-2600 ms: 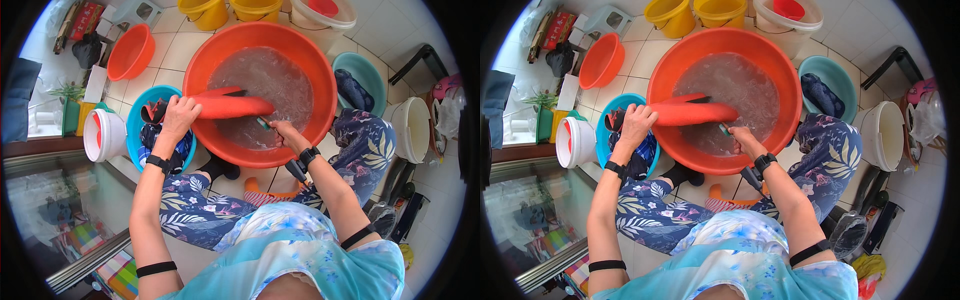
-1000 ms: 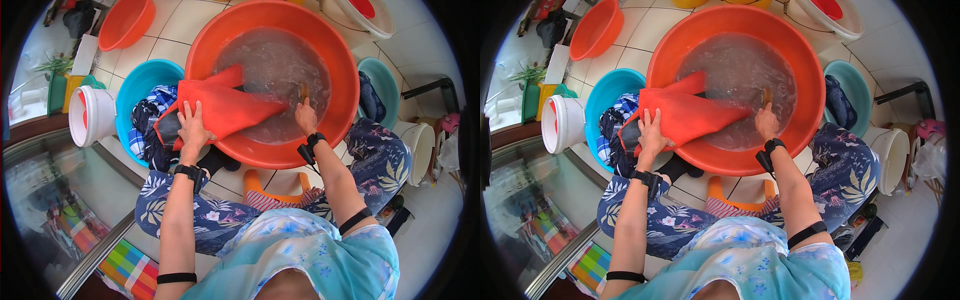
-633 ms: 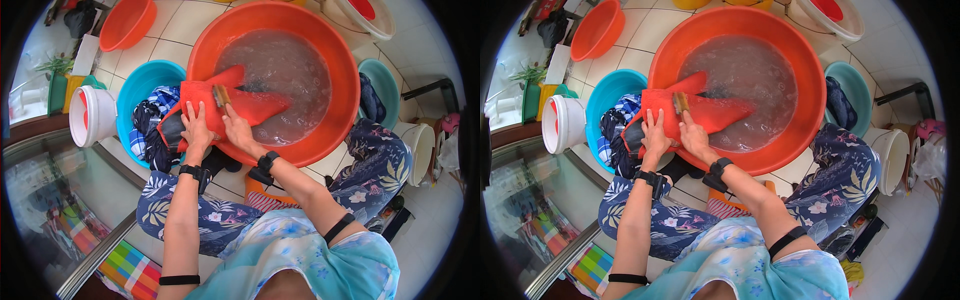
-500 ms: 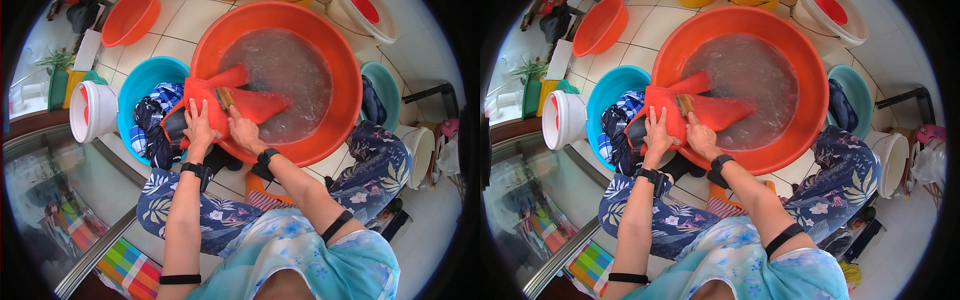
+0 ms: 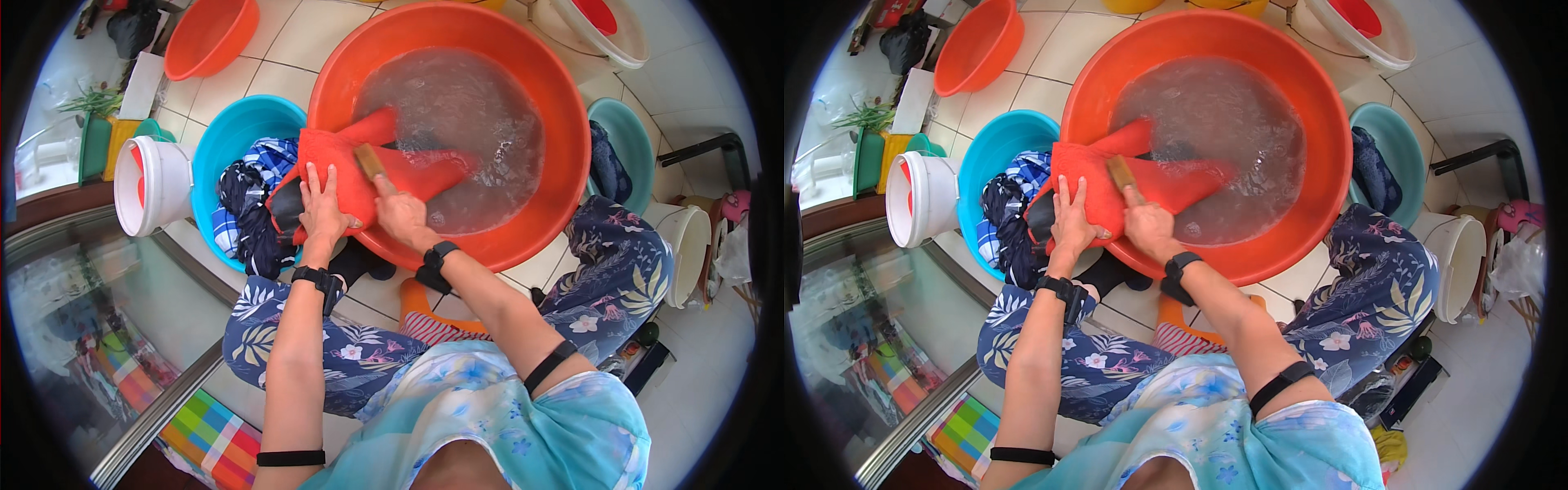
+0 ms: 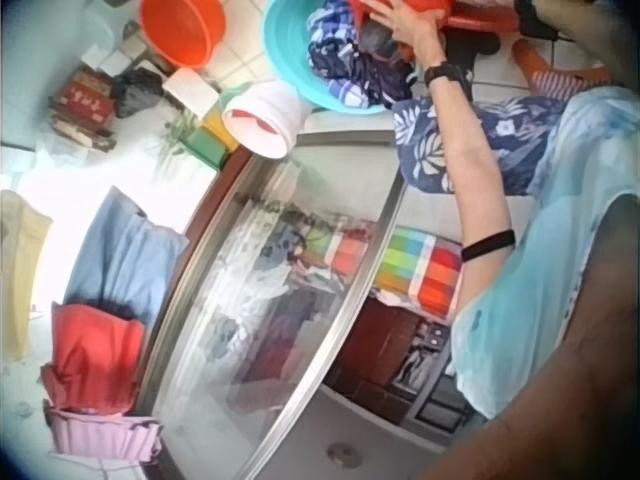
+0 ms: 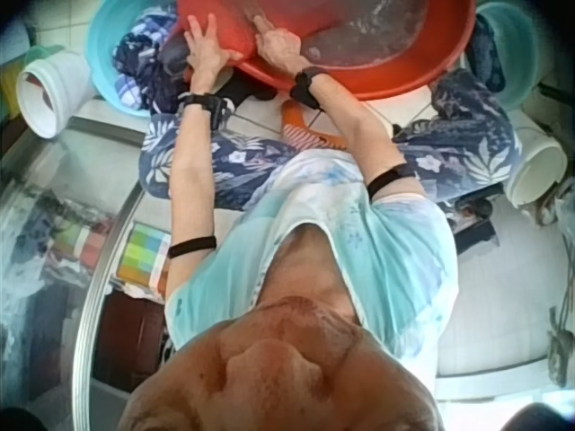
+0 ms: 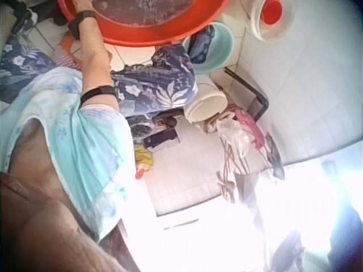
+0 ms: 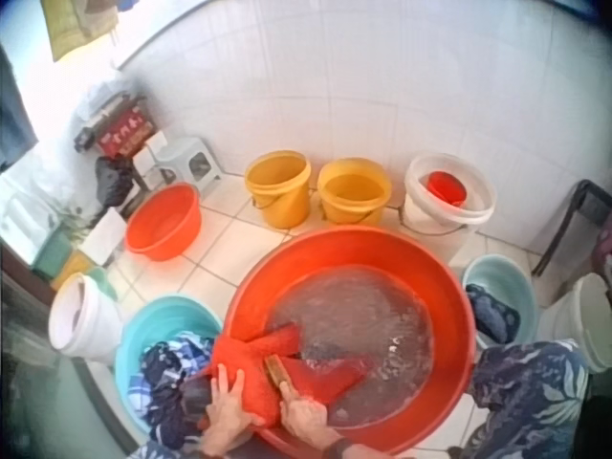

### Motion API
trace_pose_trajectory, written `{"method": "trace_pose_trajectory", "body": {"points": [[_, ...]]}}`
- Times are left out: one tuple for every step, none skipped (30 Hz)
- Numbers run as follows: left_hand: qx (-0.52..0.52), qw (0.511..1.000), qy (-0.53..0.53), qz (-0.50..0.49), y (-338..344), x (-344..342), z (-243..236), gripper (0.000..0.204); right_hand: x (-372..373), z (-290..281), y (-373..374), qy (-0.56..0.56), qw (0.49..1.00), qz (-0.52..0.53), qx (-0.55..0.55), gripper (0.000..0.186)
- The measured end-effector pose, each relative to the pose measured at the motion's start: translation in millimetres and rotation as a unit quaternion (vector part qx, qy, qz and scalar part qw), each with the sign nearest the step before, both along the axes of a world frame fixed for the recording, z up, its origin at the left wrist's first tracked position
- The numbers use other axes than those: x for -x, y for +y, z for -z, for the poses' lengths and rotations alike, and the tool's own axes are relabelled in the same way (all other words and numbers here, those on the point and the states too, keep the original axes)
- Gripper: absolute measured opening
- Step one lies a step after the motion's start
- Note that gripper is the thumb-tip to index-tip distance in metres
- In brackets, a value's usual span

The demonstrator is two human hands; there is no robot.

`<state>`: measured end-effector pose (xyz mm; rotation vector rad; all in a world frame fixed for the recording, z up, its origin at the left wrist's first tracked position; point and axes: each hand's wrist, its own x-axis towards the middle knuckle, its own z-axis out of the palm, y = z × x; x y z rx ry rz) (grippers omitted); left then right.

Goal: Washing a red garment in a basin using a scrub brush.

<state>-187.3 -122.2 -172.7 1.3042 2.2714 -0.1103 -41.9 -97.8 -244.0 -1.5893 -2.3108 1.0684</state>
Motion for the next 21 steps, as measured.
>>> {"method": "trace_pose_trajectory", "body": {"points": [[-0.004,1.0,0.006,0.001,-4,4,0,0.117,-11,8,8,-0.08,0.996,-0.004,0.047,0.049],[-0.001,1.0,0.002,0.002,-7,1,0,0.117,-33,16,13,-0.167,0.982,-0.005,0.092,0.05],[0.008,1.0,0.008,-0.003,-7,0,-6,0.116,-58,24,16,-0.171,0.982,-0.009,0.077,0.049],[0.011,1.0,0.012,-0.007,-2,0,-9,0.116,-78,30,24,-0.176,0.983,-0.012,0.056,0.048],[0.011,1.0,0.009,-0.009,-2,-1,-8,0.116,-87,33,26,-0.18,0.982,-0.014,0.056,0.048],[0.001,1.0,0.005,-0.004,-1,-2,-6,0.116,-94,35,28,-0.179,0.983,0.002,0.042,0.048],[-0.009,1.0,0.004,0.003,-1,0,-6,0.116,-95,36,27,-0.175,0.984,0.019,0.03,0.048],[-0.01,1.0,0.005,0.001,0,2,-6,0.116,-83,22,29,-0.173,0.984,0.017,0.028,0.048],[-0.012,1.0,0.011,-0.001,2,3,-7,0.116,-64,9,27,-0.141,0.988,0.038,0.055,0.048],[-0.006,1.0,0.012,-0.001,-3,2,-6,0.115,-47,-6,16,-0.113,0.988,0.06,0.088,0.048],[-0.003,1.0,0.009,-0.001,-6,3,-2,0.115,-28,-14,4,-0.089,0.994,0.009,0.059,0.049],[-0.009,1.0,0.007,-0.002,-7,5,2,0.115,-17,-19,-3,-0.063,0.997,-0.04,0.028,0.051],[-0.016,1.0,0.007,-0.003,-5,7,1,0.115,-17,-14,-2,-0.063,0.997,-0.039,0.027,0.051],[-0.017,1.0,0.008,-0.002,-3,6,0,0.115,-17,-5,-1,-0.066,0.997,-0.033,0.031,0.05],[-0.016,1.0,0.004,0.002,-1,4,0,0.115,-18,3,1,-0.068,0.997,-0.027,0.035,0.049],[-0.009,1.0,0.001,0.004,-3,2,0,0.116,-31,7,9,-0.134,0.988,-0.022,0.067,0.051],[-0.007,1.0,-0.001,0.004,-1,0,-3,0.116,-53,28,24,-0.179,0.977,-0.016,0.117,0.048],[-0.009,1.0,0.002,0.0,-2,3,-7,0.116,-73,35,28,-0.171,0.983,0.015,0.071,0.046],[-0.006,1.0,0.001,-0.005,-1,3,-6,0.116,-88,29,37,-0.178,0.982,0.026,0.054,0.04],[0.003,1.0,0.001,-0.01,-5,1,-6,0.116,-100,22,39,-0.185,0.981,0.034,0.043,0.035],[0.006,1.0,0.0,-0.013,-7,1,-3,0.116,-106,26,48,-0.187,0.976,0.11,0.03,0.034]]}}
